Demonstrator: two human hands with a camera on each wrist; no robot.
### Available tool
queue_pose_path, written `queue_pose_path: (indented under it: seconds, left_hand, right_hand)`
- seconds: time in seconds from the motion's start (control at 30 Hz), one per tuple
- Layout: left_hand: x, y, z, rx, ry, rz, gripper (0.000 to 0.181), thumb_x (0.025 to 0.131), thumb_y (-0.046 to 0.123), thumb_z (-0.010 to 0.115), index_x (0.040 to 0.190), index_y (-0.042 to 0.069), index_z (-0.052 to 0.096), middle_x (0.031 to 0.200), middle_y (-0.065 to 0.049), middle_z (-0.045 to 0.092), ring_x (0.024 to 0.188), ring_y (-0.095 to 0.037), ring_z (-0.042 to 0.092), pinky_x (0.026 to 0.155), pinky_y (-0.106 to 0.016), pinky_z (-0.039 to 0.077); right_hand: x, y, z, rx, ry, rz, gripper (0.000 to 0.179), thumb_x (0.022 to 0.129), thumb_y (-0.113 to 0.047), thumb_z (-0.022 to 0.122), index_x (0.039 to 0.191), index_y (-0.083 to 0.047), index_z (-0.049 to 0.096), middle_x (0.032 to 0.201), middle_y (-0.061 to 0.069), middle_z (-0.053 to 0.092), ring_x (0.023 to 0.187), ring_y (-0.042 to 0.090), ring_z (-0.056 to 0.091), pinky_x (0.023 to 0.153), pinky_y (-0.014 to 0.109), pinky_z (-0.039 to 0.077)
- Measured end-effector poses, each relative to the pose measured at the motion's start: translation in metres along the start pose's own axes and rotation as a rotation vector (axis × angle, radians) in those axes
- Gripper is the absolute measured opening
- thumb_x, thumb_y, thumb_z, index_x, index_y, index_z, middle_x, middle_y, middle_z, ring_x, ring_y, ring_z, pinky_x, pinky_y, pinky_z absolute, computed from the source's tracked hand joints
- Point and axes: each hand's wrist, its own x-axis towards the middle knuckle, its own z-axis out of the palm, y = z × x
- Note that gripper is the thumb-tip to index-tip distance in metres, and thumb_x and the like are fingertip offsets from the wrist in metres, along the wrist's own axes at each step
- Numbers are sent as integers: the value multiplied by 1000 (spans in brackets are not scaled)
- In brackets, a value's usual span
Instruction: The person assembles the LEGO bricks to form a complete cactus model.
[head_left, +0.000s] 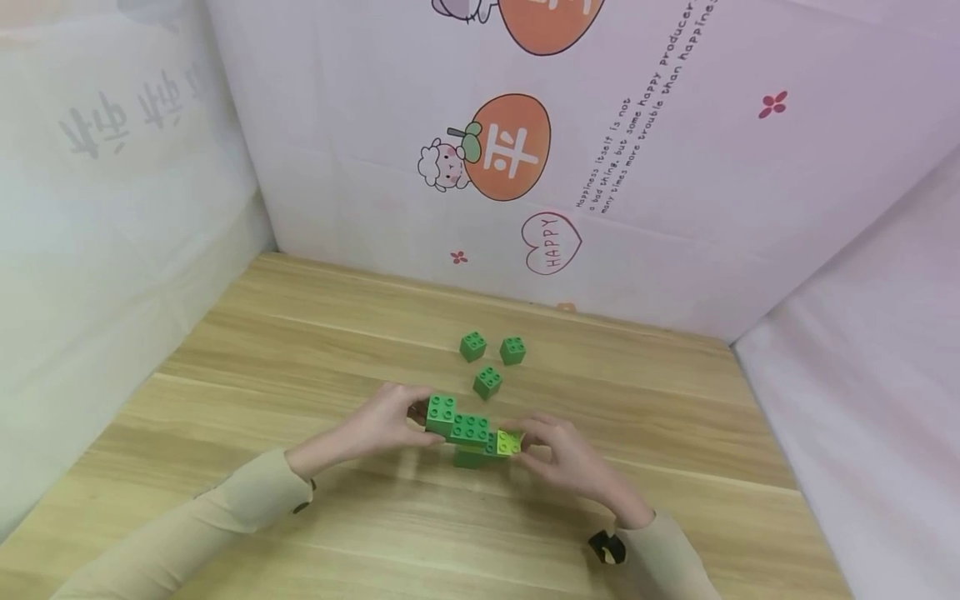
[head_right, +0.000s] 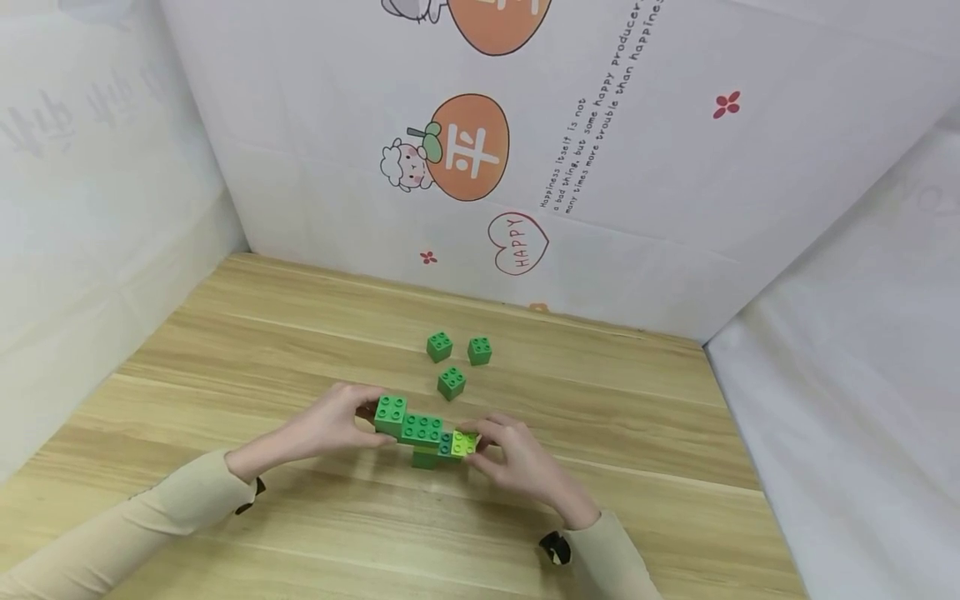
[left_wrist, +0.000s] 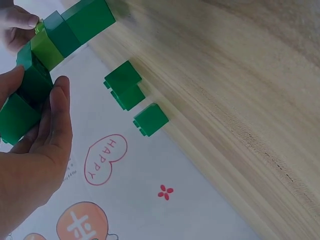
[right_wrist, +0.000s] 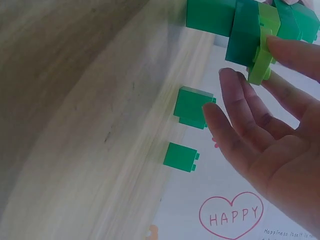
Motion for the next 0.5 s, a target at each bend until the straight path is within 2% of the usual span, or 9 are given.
queue_pose_path:
  seconds: [0.13,0.23,0.33,0.5]
  left_hand:
    - [0,-1,0,4,3,4,32,79,10,81,108,4,68,96,-6,76,85,-10,71,78,-20,61]
    - [0,-1,0,3,2,6,33,79,10,81,108,3,68,96,-7,76,85,-9,71,78,-20,62]
    - [0,-1,0,0,1,7,33,79,10,81,108,3,68,96,-7,76,85,-9,71,78,-19,61]
    - [0,0,0,-7,-1,-3,32,78,8,80,107,4,68,96,-7,76,84,-9,71,77,-14,59]
  right_hand:
    - [0,3,-1,24,10,-27,38,88,-14,72,124,-3,65,114,11,71,87,18,70,83,36,62]
    - [1,6,-3,48,46,-44,34,90,-15,70,122,-2,65,112,13,72,87,15,70,83,36,63]
    - [4,11,-5,68,97,-22,29,92,-15,69,118,-2,67,110,13,72,88,13,70,83,38,64]
    - [13,17,-10,84,152,67,26,93,-14,68,115,-2,68,110,13,72,91,21,71,84,40,63]
